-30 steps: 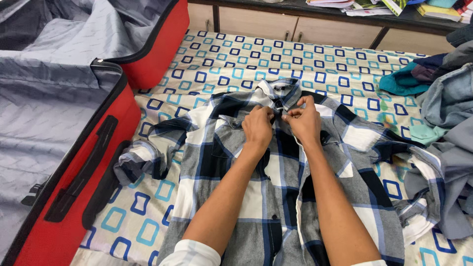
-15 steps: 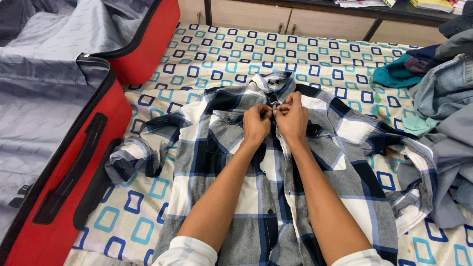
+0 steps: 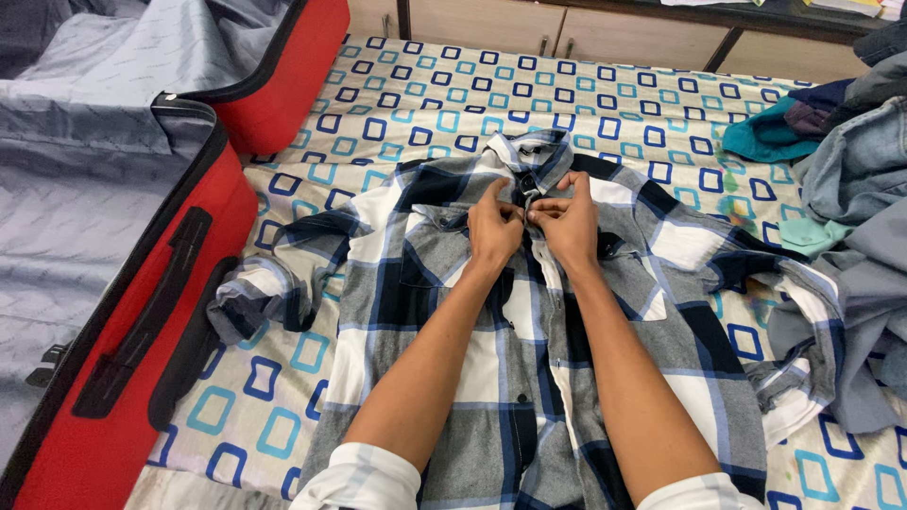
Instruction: The person lays a plaid shirt on a patterned bed, buttons it, and folds it into a compact rectangle. The shirt is handled by hand throughout; no tools are used. The folded shirt remains on the bed at the end of the clip.
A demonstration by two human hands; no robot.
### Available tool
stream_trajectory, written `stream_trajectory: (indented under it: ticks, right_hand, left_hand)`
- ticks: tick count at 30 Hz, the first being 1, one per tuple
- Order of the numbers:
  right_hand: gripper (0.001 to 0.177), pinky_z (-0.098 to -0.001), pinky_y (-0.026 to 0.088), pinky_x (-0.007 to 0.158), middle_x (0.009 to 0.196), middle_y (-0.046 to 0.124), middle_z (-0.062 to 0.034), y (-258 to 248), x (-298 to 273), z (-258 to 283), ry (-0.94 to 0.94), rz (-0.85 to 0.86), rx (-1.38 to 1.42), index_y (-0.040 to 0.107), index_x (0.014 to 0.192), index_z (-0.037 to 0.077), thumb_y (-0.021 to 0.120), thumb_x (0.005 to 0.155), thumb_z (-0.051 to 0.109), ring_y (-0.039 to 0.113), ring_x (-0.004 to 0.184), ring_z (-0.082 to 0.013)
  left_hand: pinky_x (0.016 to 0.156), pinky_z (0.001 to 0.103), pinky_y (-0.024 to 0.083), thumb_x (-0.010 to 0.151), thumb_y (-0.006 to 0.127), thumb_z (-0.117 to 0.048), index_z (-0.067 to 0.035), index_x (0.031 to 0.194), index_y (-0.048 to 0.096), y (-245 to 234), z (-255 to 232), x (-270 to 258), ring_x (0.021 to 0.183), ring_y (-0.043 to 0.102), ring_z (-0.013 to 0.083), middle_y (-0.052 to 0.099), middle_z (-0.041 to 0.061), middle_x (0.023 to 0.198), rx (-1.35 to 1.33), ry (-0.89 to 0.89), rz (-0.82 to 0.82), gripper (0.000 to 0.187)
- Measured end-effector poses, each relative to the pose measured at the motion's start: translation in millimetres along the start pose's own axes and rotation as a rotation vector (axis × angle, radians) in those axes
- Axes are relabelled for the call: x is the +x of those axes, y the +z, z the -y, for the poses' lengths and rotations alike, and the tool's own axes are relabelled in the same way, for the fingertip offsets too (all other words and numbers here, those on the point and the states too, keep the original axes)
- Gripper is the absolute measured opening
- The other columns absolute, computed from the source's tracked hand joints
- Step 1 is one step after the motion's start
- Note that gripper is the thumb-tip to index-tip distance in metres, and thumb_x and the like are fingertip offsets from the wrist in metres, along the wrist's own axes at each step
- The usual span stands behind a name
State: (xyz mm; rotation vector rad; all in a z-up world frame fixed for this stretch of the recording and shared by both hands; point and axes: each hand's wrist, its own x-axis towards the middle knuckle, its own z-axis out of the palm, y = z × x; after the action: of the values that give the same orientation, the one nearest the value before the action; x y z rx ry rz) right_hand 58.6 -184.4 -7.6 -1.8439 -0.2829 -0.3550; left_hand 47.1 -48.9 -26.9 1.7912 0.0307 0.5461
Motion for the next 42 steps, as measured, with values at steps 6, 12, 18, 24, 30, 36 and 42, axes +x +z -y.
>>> stream_trajectory:
  ticks: [6, 12, 18, 24, 30, 36, 42]
  right_hand:
    - [0.050, -0.0306, 0.059, 0.066, 0.085, 0.079, -0.0140, 2, -6, 19, -0.096, -0.046, -0.277, 0.038, 0.106, 0.007, 0.077, 0.080, -0.010, 0.078, 0.078, -0.0192]
    - [0.052, -0.0307, 0.058, 0.065, 0.081, 0.076, -0.0126, 5, -3, 7, -0.088, -0.013, -0.221, 0.037, 0.102, 0.006, 0.081, 0.076, -0.008, 0.076, 0.076, -0.0186]
    - [0.048, -0.0281, 0.059, 0.066, 0.089, 0.071, -0.0150, -6, 24, -53, 0.230, 0.079, 0.392, 0.035, 0.105, 0.010, 0.074, 0.084, -0.009, 0.071, 0.077, -0.0177]
    - [0.033, -0.0294, 0.058, 0.063, 0.087, 0.067, -0.0133, -9, 36, -87, 0.352, 0.107, 0.326, 0.040, 0.107, 0.007, 0.066, 0.091, -0.006, 0.069, 0.072, -0.0181]
    - [0.015, -0.0294, 0.057, 0.062, 0.083, 0.068, -0.0086, 4, 24, -76, 0.171, 0.021, 0.045, 0.055, 0.105, 0.003, 0.063, 0.092, 0.003, 0.069, 0.068, -0.0156]
    - [0.025, -0.0294, 0.055, 0.071, 0.087, 0.073, -0.0090, -12, 5, -27, -0.014, 0.138, -0.062, 0.068, 0.095, 0.000, 0.080, 0.093, 0.021, 0.069, 0.077, -0.0149]
    - [0.052, -0.0472, 0.056, 0.077, 0.090, 0.076, -0.0162, -40, -45, 50, -0.115, 0.160, -0.754, 0.074, 0.102, 0.006, 0.088, 0.072, 0.046, 0.072, 0.087, -0.0359]
  left_hand:
    - [0.070, 0.043, 0.056, 0.084, 0.078, -0.013, 0.002, 0.154, 0.020, -4, -7, -1, 0.066, 0.072, 0.0334, 0.072, 0.020, 0.073, 0.018, -0.052, 0.105, 0.093]
    - [0.070, 0.041, 0.055, 0.081, 0.070, -0.002, -0.001, 0.138, 0.027, 3, 6, 3, 0.069, 0.073, 0.0328, 0.075, 0.018, 0.076, 0.038, -0.026, 0.022, 0.071]
    - [0.067, 0.046, 0.054, 0.090, 0.066, -0.002, -0.006, 0.133, 0.025, 15, 21, 8, 0.067, 0.072, 0.0356, 0.069, 0.016, 0.073, -0.128, 0.018, 0.102, 0.059]
    - [0.075, 0.049, 0.052, 0.087, 0.068, 0.000, -0.013, 0.139, 0.030, 5, 7, 1, 0.085, 0.071, 0.0398, 0.070, 0.012, 0.086, 0.046, 0.217, 0.194, 0.066]
    - [0.071, 0.050, 0.052, 0.076, 0.075, -0.008, -0.016, 0.116, 0.059, -15, -9, -1, 0.091, 0.070, 0.0396, 0.071, 0.012, 0.097, 0.284, 0.269, -0.063, 0.044]
    - [0.079, 0.051, 0.054, 0.084, 0.075, -0.022, -0.020, 0.095, 0.076, -39, -10, -30, 0.089, 0.072, 0.0398, 0.074, 0.012, 0.091, 0.570, 0.094, 0.176, 0.011]
    - [0.087, 0.061, 0.048, 0.063, 0.088, -0.044, -0.006, 0.094, 0.070, -46, -28, -71, 0.090, 0.072, 0.0368, 0.074, 0.016, 0.093, 0.811, 0.184, 0.246, 0.053]
